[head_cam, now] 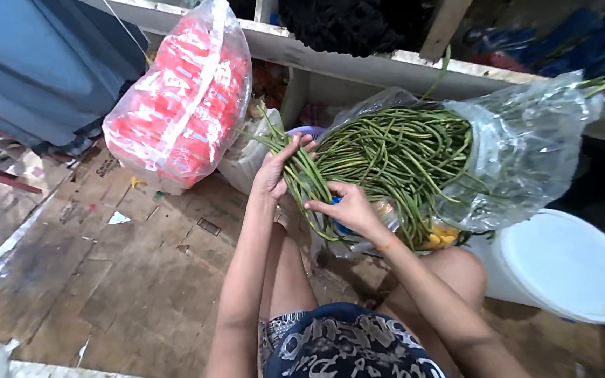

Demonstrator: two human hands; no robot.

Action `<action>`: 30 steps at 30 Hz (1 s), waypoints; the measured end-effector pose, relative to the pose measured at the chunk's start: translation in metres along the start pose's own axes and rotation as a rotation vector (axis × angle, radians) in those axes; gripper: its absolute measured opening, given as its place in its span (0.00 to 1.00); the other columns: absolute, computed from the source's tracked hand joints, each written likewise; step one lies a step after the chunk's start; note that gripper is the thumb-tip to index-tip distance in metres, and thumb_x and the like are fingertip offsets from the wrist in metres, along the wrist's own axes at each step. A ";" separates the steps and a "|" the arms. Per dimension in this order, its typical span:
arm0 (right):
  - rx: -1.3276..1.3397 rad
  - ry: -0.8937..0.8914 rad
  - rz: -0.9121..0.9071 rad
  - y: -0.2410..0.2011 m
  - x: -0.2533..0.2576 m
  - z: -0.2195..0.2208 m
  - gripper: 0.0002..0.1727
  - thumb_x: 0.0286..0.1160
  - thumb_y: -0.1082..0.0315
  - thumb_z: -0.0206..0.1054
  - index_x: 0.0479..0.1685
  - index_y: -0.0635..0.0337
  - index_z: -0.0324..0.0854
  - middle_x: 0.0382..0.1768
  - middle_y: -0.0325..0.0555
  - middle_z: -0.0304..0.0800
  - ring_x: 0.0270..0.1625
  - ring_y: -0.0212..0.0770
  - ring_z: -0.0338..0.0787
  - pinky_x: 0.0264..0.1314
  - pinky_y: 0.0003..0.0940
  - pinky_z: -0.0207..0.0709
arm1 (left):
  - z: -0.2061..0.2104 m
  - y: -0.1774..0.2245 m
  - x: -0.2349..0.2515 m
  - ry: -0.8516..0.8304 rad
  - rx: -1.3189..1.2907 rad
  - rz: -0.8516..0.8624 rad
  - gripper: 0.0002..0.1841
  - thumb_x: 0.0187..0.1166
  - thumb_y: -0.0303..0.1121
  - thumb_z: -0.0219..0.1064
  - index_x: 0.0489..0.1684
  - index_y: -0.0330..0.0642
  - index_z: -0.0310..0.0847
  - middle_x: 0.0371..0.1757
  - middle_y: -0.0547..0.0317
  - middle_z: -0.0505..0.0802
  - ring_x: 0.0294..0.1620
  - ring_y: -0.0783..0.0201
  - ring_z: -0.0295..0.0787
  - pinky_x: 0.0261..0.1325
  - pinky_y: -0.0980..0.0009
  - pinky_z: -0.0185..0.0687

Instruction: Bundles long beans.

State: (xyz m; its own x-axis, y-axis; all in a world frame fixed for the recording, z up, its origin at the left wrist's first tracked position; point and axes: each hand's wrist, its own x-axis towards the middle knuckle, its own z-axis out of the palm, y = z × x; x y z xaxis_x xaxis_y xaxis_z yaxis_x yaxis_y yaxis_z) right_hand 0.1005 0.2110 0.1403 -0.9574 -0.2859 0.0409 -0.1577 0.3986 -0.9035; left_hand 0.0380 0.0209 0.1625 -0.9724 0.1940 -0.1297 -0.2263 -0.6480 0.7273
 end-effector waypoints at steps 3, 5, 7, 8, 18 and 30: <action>0.026 -0.145 -0.078 0.003 0.004 -0.006 0.14 0.78 0.53 0.74 0.44 0.54 0.94 0.34 0.35 0.95 0.35 0.26 0.91 0.42 0.30 0.87 | -0.011 0.001 -0.006 -0.063 -0.025 -0.006 0.15 0.87 0.26 0.56 0.69 0.39 0.76 0.63 0.49 0.92 0.63 0.54 0.92 0.69 0.57 0.87; 0.072 -0.172 -0.122 0.001 0.008 -0.013 0.10 0.81 0.60 0.71 0.46 0.54 0.96 0.36 0.34 0.97 0.36 0.24 0.92 0.43 0.26 0.88 | -0.019 0.004 -0.010 -0.151 -0.010 -0.010 0.19 0.87 0.26 0.56 0.76 0.39 0.72 0.70 0.48 0.89 0.70 0.53 0.88 0.73 0.55 0.83; 0.156 -0.226 -0.133 -0.004 0.011 -0.018 0.09 0.81 0.64 0.71 0.45 0.56 0.95 0.36 0.35 0.97 0.33 0.25 0.91 0.39 0.23 0.86 | -0.023 0.007 -0.013 -0.204 -0.012 0.001 0.21 0.86 0.26 0.58 0.78 0.39 0.71 0.73 0.47 0.87 0.72 0.51 0.87 0.74 0.53 0.82; 0.213 -0.265 -0.122 -0.007 0.011 -0.020 0.09 0.81 0.66 0.71 0.46 0.59 0.95 0.37 0.37 0.98 0.34 0.26 0.92 0.38 0.23 0.87 | -0.023 0.008 -0.015 -0.224 -0.008 0.014 0.22 0.86 0.26 0.59 0.79 0.39 0.70 0.73 0.47 0.87 0.72 0.51 0.87 0.74 0.53 0.83; -0.101 0.007 -0.117 -0.028 -0.001 -0.017 0.17 0.68 0.58 0.82 0.52 0.54 0.88 0.38 0.39 0.94 0.38 0.36 0.92 0.41 0.39 0.86 | -0.017 0.013 -0.024 -0.204 -0.061 0.075 0.18 0.86 0.25 0.56 0.72 0.42 0.77 0.54 0.53 0.95 0.58 0.55 0.94 0.69 0.51 0.87; -0.138 -0.128 -0.099 -0.045 0.006 0.002 0.12 0.81 0.56 0.71 0.41 0.55 0.89 0.31 0.38 0.92 0.31 0.34 0.89 0.36 0.36 0.85 | 0.005 0.002 -0.015 0.024 0.060 0.038 0.14 0.94 0.45 0.48 0.54 0.50 0.76 0.28 0.69 0.80 0.26 0.71 0.80 0.39 0.72 0.86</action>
State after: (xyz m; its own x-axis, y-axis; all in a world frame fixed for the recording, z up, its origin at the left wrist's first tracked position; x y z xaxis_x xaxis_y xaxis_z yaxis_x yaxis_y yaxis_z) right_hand 0.1028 0.1896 0.1806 -0.8985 -0.4341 0.0646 -0.2896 0.4757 -0.8306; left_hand 0.0526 0.0207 0.1696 -0.9815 0.1515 -0.1170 -0.1860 -0.6091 0.7710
